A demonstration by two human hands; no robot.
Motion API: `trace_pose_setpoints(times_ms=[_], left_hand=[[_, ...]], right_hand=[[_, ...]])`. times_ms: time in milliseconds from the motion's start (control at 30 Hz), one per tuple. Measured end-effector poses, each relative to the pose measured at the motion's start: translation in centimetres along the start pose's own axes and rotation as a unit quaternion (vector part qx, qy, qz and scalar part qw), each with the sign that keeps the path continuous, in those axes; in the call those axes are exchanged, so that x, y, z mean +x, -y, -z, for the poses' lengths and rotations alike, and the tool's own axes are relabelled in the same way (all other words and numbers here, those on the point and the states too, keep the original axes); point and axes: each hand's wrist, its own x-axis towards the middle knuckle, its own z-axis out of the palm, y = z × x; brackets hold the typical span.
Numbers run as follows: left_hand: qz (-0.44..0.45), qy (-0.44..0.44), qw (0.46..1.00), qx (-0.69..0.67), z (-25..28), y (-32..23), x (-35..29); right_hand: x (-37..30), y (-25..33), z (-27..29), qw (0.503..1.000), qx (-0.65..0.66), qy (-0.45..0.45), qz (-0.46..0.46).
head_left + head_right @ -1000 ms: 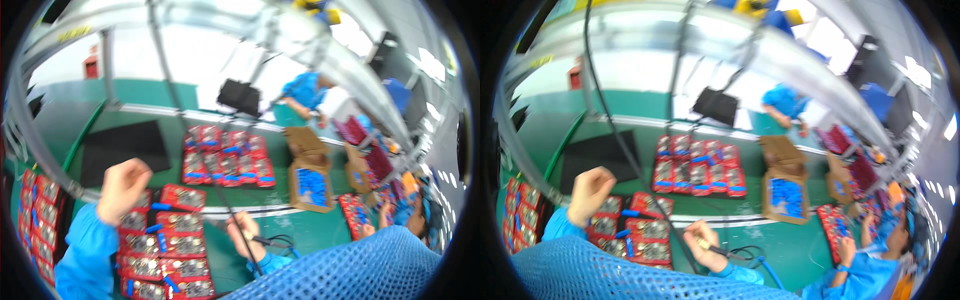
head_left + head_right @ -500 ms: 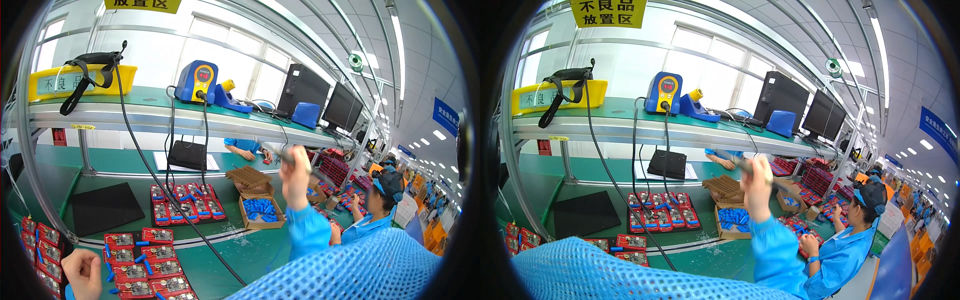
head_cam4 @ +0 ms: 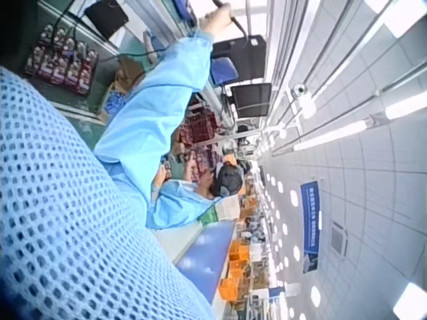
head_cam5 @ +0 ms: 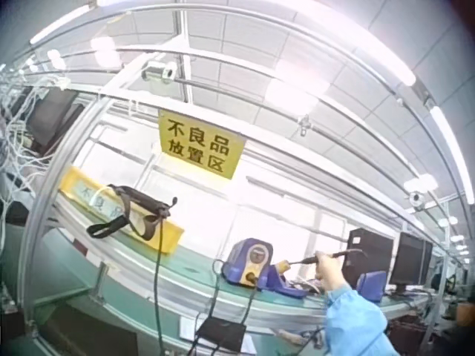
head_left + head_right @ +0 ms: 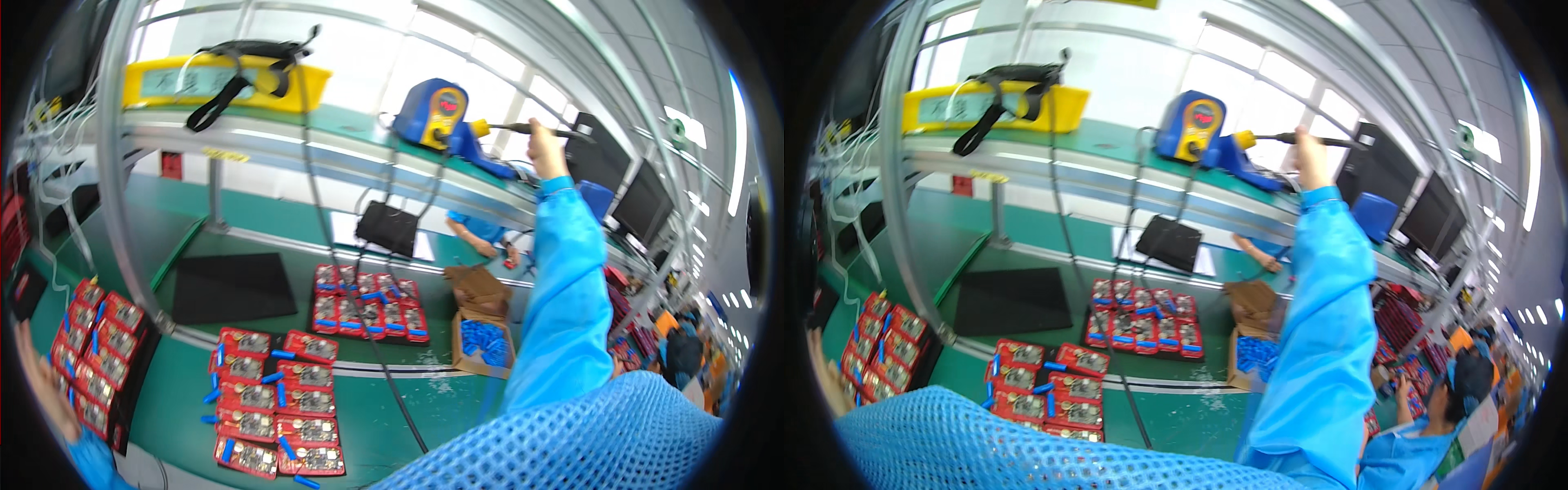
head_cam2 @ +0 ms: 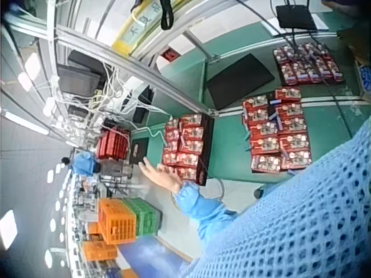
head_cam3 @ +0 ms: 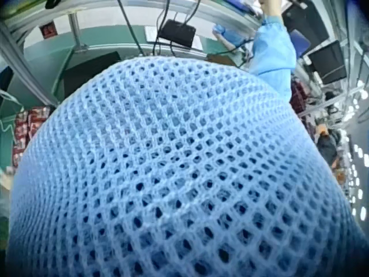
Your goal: The person solders electronic components onto circuit boards using a soldering iron and solder wire.
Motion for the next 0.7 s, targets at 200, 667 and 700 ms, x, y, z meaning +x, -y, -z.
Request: trace_pose_setpoints(times_ms=[200,667,700], left_hand=[[0.375,0.299,0.856,-0.193,-0.5,5.0,-1.5],[0.363,0.754,0.536,-0.111,0.0,-1.9,-10.6],[0.419,0.739,0.51,-0.136,0.5,-2.4,-12.7]], right_hand=[[3.0,1.2,1.6,0.983,0.061,0.072,-0.155],[1.1,-2.4,-0.3,0.945,0.205,0.181,-0.179],[1.0,-2.0,1.6,0.94,0.189,0.203,-0.199]])
